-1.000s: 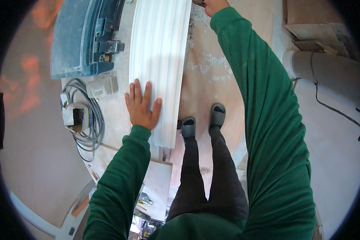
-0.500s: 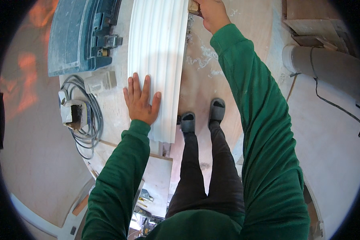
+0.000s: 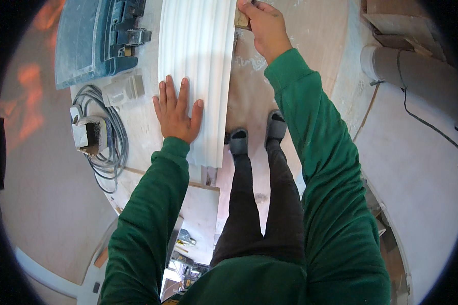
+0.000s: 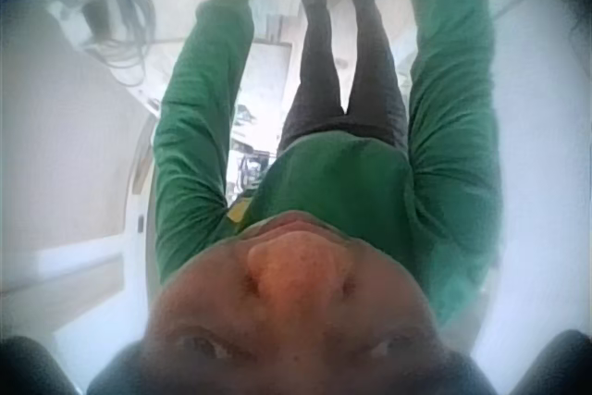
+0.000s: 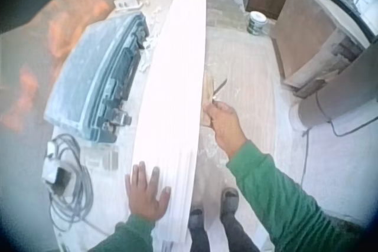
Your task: The person picks up a long white decorative molding, places it on a workbench, and uses a sanding block to smooth its edges. After sanding, the person carries the molding to a cabinet and fits it into a vertical slot to check the alignment.
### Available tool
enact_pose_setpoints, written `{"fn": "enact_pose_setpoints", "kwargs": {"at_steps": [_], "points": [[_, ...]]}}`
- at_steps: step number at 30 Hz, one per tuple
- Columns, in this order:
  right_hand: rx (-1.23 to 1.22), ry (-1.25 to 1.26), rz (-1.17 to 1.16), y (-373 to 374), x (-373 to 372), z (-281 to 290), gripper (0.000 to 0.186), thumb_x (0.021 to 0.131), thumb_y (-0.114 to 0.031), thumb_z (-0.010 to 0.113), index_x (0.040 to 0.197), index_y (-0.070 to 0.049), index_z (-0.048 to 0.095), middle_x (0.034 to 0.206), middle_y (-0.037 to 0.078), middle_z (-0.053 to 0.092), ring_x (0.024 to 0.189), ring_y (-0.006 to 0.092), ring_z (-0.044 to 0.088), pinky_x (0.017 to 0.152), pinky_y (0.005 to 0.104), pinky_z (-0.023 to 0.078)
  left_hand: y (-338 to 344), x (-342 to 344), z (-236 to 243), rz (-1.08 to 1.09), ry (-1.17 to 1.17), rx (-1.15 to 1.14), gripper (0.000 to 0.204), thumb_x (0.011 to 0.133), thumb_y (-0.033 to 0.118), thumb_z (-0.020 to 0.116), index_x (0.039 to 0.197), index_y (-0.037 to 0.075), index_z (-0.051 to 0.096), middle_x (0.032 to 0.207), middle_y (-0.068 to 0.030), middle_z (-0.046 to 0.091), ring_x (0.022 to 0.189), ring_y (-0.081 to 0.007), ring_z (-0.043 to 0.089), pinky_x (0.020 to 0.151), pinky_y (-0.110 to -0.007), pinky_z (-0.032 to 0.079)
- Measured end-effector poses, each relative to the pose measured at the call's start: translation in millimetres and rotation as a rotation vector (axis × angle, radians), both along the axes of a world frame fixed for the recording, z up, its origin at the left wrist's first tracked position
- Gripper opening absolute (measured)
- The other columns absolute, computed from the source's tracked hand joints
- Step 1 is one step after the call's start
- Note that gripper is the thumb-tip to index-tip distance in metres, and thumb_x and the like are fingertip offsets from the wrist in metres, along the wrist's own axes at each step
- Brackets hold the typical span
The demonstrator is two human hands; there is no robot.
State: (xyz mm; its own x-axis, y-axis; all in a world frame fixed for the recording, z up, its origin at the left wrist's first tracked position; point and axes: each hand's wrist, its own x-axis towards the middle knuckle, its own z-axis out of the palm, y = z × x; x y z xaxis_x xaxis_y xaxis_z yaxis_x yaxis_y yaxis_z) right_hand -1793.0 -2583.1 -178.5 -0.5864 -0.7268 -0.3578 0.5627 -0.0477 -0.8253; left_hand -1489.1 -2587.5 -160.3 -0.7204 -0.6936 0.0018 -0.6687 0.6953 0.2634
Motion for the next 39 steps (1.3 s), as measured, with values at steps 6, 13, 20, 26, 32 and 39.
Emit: {"fn": "enact_pose_setpoints", "kwargs": {"at_steps": [6, 13, 20, 26, 32, 39], "points": [[0.088, 0.023, -0.009, 29, 25, -1, 0.041, 0.099, -0.027, 0.069, 0.126, 0.003, 0.064, 0.114, 0.005, 0.070, 0.103, 0.0141, 0.064, 0.095, 0.0307, 0.049, 1, -1, -1, 0.004, -0.001, -0.003, 0.063, 0.098, 0.044, 0.058, 0.154, 0.019, 0.047, 0.164, -0.0209, 0.032, 0.153, -0.0414, 0.025, 0.121, -0.063, 0.014], [0.100, -0.038, -0.045, 56, 69, 10, 0.037, 0.099, -0.020, 0.069, 0.122, 0.009, 0.065, 0.107, 0.005, 0.070, 0.094, 0.0112, 0.064, 0.088, 0.0257, 0.051, 1, 1, -6, 0.027, -0.003, 0.006, 0.063, 0.097, 0.048, 0.057, 0.156, 0.026, 0.045, 0.166, -0.0170, 0.029, 0.155, -0.0368, 0.023, 0.122, -0.062, 0.009], [0.146, -0.016, -0.020, 86, 101, 11, 0.032, 0.099, -0.020, 0.068, 0.116, 0.006, 0.066, 0.102, 0.003, 0.068, 0.090, 0.0081, 0.061, 0.081, 0.0249, 0.051, 2, 0, -7, 0.022, 0.012, 0.004, 0.063, 0.098, 0.050, 0.055, 0.156, 0.025, 0.045, 0.166, -0.0183, 0.029, 0.155, -0.0376, 0.022, 0.122, -0.063, 0.008], [0.218, -0.015, 0.036, 111, 129, 16, 0.028, 0.101, -0.020, 0.066, 0.114, 0.004, 0.067, 0.099, 0.001, 0.067, 0.090, 0.0062, 0.059, 0.080, 0.0227, 0.049, 1, 2, -11, 0.012, 0.031, -0.024, 0.063, 0.098, 0.050, 0.055, 0.156, 0.027, 0.044, 0.166, -0.0175, 0.029, 0.155, -0.0367, 0.022, 0.122, -0.064, 0.008], [0.231, -0.019, 0.034, 141, 170, 22, 0.035, 0.102, -0.020, 0.064, 0.126, 0.006, 0.063, 0.112, 0.005, 0.068, 0.100, 0.0086, 0.059, 0.088, 0.0247, 0.050, 1, 3, -11, 0.010, 0.036, -0.030, 0.063, 0.098, 0.051, 0.053, 0.155, 0.026, 0.045, 0.165, -0.0186, 0.030, 0.154, -0.0375, 0.023, 0.122, -0.063, 0.009], [0.300, 0.056, 0.106, 169, 198, 23, 0.039, 0.101, -0.021, 0.065, 0.128, 0.007, 0.060, 0.114, 0.007, 0.069, 0.103, 0.0111, 0.059, 0.092, 0.0275, 0.049, 0, 2, -12, -0.002, 0.035, -0.034, 0.064, 0.100, 0.053, 0.051, 0.156, 0.022, 0.045, 0.164, -0.0210, 0.031, 0.154, -0.0394, 0.022, 0.121, -0.063, 0.010]]}}
